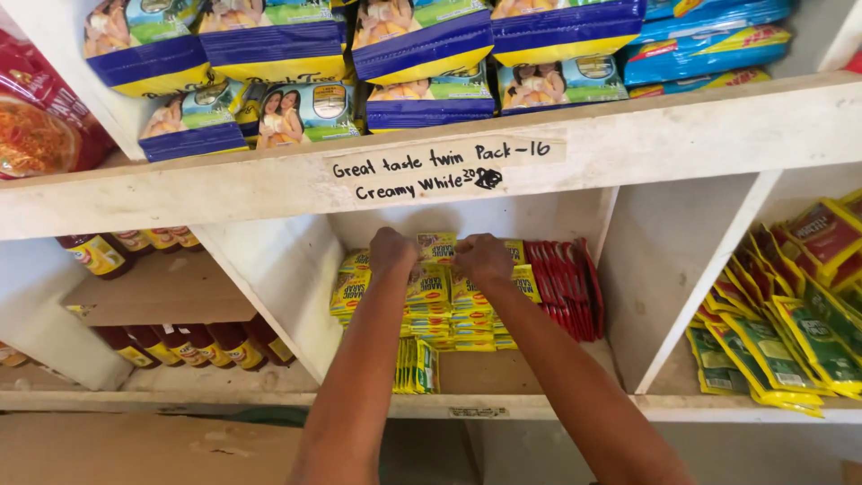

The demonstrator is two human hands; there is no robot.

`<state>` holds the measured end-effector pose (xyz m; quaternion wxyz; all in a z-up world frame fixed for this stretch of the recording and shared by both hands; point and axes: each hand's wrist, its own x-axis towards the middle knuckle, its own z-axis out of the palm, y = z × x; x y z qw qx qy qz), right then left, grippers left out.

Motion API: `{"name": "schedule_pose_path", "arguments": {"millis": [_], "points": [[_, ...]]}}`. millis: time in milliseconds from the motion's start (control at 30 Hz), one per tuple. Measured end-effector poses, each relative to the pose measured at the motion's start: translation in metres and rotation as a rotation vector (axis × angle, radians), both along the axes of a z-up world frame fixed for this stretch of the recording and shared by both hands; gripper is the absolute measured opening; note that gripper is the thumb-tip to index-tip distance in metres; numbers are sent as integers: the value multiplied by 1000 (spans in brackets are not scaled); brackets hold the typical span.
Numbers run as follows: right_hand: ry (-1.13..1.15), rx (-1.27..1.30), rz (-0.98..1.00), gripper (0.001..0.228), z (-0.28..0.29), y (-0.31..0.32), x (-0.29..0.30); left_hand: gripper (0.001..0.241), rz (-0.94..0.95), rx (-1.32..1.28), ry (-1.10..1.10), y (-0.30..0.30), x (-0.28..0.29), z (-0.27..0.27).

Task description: Restocking seasoning and coffee packets from a cardboard box onto grocery shelves.

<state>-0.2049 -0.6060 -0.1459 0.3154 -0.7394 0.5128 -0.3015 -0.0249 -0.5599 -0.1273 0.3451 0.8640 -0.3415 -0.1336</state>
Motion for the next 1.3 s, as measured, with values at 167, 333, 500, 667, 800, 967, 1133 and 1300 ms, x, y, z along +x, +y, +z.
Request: {"name": "schedule_pose_path", "arguments": {"millis": [167,333,500,667,800,967,1133,1300], "points": [[144,16,15,24,4,9,13,34,131,66,-74,10,-11,23],[320,-43,35,19,-4,7,31,37,96,100,-142,7,3,6],[355,-87,34,19,0,11,33,34,62,110,-163,0,11,-7],[443,-125,14,14,15,18,18,35,30,118,-124,-1,11,3],[273,-369,20,12,26,37,-19,32,59,92,-197,-10,14,19],[121,-437,105,19,67,98,-69,33,17,116,-348,22,-4,68],[72,-446,202,19,114,182,-98,35,-303,406,-574,152,-69,151],[-49,-565,437,18,164,296,-99,25,-289,383,-628,308,-89,211]]}}
